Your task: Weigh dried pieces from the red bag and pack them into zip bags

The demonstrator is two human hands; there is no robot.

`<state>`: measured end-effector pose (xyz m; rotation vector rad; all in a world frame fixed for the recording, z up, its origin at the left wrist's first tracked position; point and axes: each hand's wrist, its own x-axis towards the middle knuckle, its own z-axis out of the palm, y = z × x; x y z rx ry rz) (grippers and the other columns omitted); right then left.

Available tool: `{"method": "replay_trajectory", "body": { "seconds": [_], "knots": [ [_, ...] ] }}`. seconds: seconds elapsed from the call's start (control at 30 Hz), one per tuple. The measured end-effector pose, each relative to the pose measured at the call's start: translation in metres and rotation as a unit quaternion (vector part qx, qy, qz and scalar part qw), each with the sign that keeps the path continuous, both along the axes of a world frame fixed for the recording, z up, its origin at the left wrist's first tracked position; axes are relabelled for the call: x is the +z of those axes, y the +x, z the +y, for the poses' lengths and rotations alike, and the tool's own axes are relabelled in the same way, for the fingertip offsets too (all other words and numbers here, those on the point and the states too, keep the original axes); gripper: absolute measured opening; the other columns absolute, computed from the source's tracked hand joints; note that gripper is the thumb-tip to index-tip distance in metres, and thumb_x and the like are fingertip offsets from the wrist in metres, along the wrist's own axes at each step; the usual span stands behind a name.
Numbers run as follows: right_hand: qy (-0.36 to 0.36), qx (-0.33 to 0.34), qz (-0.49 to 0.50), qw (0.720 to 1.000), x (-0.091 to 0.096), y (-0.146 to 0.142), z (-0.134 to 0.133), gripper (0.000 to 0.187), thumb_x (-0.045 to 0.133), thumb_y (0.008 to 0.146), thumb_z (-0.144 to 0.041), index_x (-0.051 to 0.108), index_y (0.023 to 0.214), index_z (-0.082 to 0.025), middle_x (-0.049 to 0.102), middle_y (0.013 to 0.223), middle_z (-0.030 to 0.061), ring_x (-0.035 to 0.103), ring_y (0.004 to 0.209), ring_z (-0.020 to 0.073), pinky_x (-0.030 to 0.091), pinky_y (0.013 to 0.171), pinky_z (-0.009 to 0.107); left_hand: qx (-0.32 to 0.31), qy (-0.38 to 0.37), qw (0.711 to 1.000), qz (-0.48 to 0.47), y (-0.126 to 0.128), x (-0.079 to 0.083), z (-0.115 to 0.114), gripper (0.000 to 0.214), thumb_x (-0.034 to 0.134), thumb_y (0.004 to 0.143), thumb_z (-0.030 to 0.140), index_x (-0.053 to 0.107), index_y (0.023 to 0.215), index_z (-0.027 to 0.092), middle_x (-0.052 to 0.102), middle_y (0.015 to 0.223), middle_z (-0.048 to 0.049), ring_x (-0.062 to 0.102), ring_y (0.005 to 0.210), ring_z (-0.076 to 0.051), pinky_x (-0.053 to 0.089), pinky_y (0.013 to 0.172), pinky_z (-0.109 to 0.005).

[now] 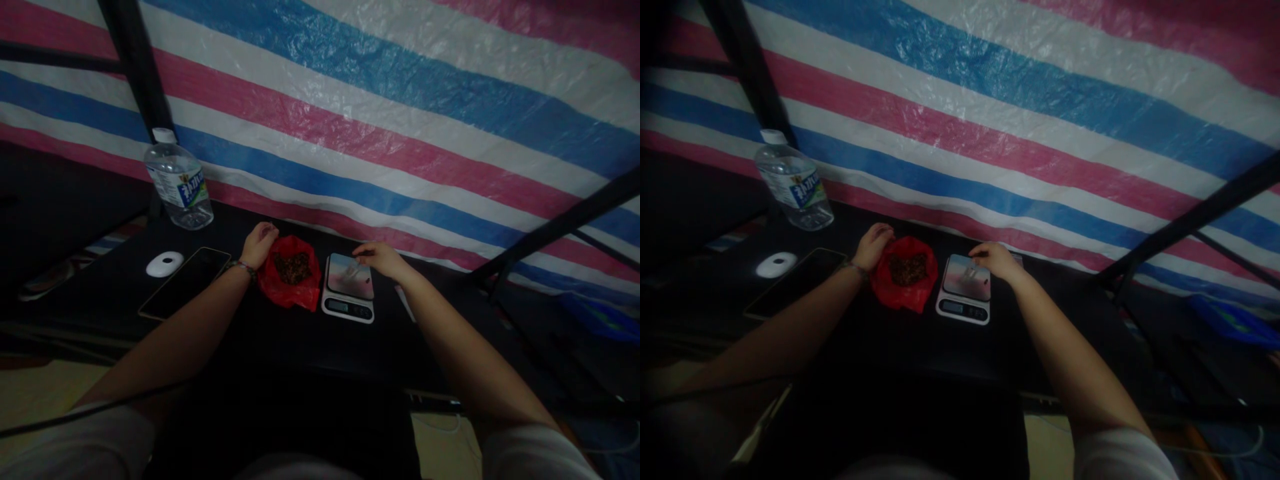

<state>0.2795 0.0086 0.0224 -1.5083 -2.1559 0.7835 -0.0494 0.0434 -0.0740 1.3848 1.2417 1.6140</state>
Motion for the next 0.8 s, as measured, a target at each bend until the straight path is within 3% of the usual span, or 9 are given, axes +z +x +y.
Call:
{"method": "replay_trajectory", "body": {
  "seconds": [0.2,0.33,0.63,0.8],
  "knots": [
    [0.06,0.027,-0.101,0.993,0.0047,0.0017,-0.0034,0.021,0.063,0.077,-0.014,0.072,0.096,-0.02,0.072,0.098,0.0053,0.067,0.086,0.0177,0.05,0.081,0.029,0.001,0.005,1.0,-0.003,-0.0009,-0.0022,0.002,0.037,0.058,0.074,0.046,0.058,0.096,0.017,0.062,0.084,-0.0035,0.06,0.078,-0.019,0.047,0.079,-0.034],
    [0.076,0.061,-0.142,0.985,0.0059,-0.0009,-0.0061,0.025,0.061,0.078,-0.01,0.072,0.097,-0.021,0.072,0.096,0.004,0.067,0.085,0.0178,0.049,0.078,0.028,0.001,-0.005,1.0,0.001,-0.0014,-0.001,0.0004,0.036,0.058,0.075,0.046,0.058,0.096,0.017,0.062,0.082,-0.003,0.059,0.078,-0.018,0.047,0.079,-0.034],
    [0.099,0.064,-0.175,0.978,0.0037,-0.0054,-0.0062,0.032,0.065,0.074,-0.008,0.07,0.102,-0.02,0.071,0.101,0.0048,0.066,0.086,0.0187,0.049,0.077,0.028,-0.006,-0.007,1.0,-0.007,-0.0007,0.0007,-0.0015,0.034,0.058,0.075,0.046,0.058,0.094,0.017,0.061,0.083,-0.0026,0.059,0.078,-0.018,0.046,0.077,-0.033],
    [0.101,0.073,-0.203,0.971,0.0078,-0.0073,-0.0043,0.023,0.067,0.073,-0.011,0.07,0.094,-0.019,0.071,0.089,0.0033,0.065,0.077,0.0171,0.048,0.069,0.025,-0.009,-0.003,1.0,-0.026,0.0002,0.0015,-0.0012,0.034,0.059,0.074,0.045,0.058,0.094,0.017,0.061,0.084,-0.0025,0.059,0.075,-0.017,0.046,0.076,-0.032]
  ]
}}
